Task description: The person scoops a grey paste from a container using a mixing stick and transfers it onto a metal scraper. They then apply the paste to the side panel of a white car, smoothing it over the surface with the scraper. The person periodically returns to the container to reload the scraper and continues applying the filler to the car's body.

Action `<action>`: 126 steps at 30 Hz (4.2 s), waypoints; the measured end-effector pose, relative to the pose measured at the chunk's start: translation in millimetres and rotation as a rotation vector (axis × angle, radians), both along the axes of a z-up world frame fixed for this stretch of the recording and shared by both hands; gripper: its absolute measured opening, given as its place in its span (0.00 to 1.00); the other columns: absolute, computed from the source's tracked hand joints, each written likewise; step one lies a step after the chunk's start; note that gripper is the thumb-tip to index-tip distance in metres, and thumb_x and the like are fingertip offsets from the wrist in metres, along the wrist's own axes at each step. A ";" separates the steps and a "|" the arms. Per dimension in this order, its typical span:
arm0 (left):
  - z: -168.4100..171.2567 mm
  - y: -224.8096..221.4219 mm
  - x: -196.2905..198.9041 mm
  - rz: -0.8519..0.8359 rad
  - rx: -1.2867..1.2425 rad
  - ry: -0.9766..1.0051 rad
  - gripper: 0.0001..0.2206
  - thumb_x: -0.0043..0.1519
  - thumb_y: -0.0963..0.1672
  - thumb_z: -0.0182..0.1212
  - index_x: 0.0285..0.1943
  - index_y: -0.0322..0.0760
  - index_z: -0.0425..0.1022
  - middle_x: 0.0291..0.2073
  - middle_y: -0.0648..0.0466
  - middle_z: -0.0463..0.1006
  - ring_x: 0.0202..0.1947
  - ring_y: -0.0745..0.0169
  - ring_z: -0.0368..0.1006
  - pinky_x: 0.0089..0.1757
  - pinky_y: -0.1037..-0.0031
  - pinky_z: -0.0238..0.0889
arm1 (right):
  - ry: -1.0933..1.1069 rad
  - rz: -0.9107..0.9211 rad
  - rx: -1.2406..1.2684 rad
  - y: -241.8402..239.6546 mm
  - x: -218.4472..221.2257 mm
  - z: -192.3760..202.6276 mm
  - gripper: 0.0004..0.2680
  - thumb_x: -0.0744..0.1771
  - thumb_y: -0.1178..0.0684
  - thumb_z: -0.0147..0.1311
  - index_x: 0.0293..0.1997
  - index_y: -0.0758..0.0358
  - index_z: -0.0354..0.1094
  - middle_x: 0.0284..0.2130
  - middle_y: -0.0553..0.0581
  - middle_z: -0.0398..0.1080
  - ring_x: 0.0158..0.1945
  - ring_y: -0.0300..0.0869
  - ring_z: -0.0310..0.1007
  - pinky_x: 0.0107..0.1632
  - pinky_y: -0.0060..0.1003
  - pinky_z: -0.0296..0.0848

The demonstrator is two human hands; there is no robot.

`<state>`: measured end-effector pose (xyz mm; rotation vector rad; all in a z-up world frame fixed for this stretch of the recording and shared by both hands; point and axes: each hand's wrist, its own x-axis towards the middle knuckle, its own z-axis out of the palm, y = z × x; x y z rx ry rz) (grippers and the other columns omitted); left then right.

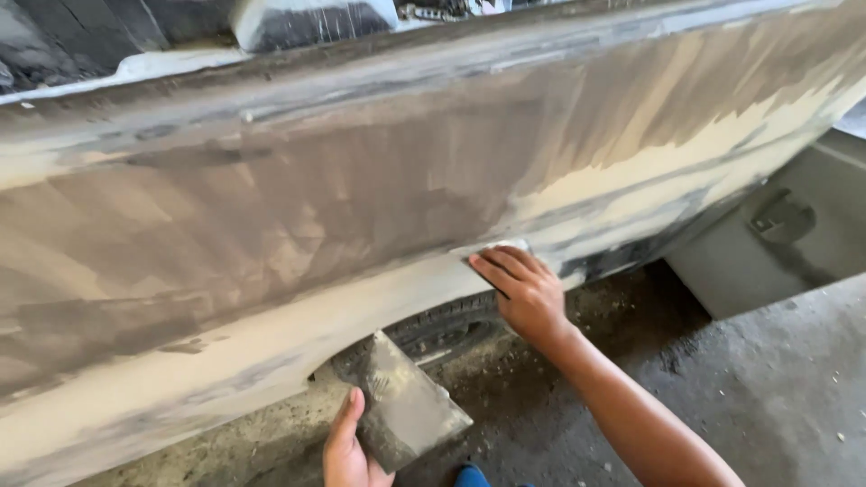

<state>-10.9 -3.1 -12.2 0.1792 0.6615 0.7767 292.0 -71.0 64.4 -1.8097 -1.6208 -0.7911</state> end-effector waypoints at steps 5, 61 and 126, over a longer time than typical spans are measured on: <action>14.3 -14.1 -3.1 -0.005 0.009 -0.005 0.22 0.62 0.48 0.59 0.61 0.28 0.72 0.51 0.43 0.80 0.50 0.47 0.78 0.52 0.52 0.68 | -0.109 -0.042 0.248 4.9 22.6 98.3 0.09 0.70 0.61 0.58 0.56 0.56 0.77 0.48 0.58 0.79 0.51 0.46 0.79 0.52 0.39 0.80; -47.5 -0.8 -282.4 0.308 0.052 0.082 0.24 0.66 0.49 0.56 0.60 0.20 0.72 0.51 0.36 0.80 0.51 0.43 0.77 0.52 0.53 0.70 | -0.097 -0.014 0.312 110.0 -162.4 155.8 0.19 0.66 0.70 0.55 0.62 0.57 0.74 0.56 0.60 0.75 0.57 0.53 0.72 0.58 0.46 0.75; -131.4 -352.0 -681.9 0.987 -0.265 1.268 0.26 0.70 0.54 0.42 0.60 0.29 0.73 0.42 0.42 0.82 0.43 0.51 0.78 0.46 0.65 0.68 | 0.209 1.094 -1.241 -131.0 -880.9 -132.1 0.12 0.67 0.55 0.51 0.57 0.63 0.69 0.42 0.67 0.75 0.45 0.64 0.74 0.46 0.56 0.72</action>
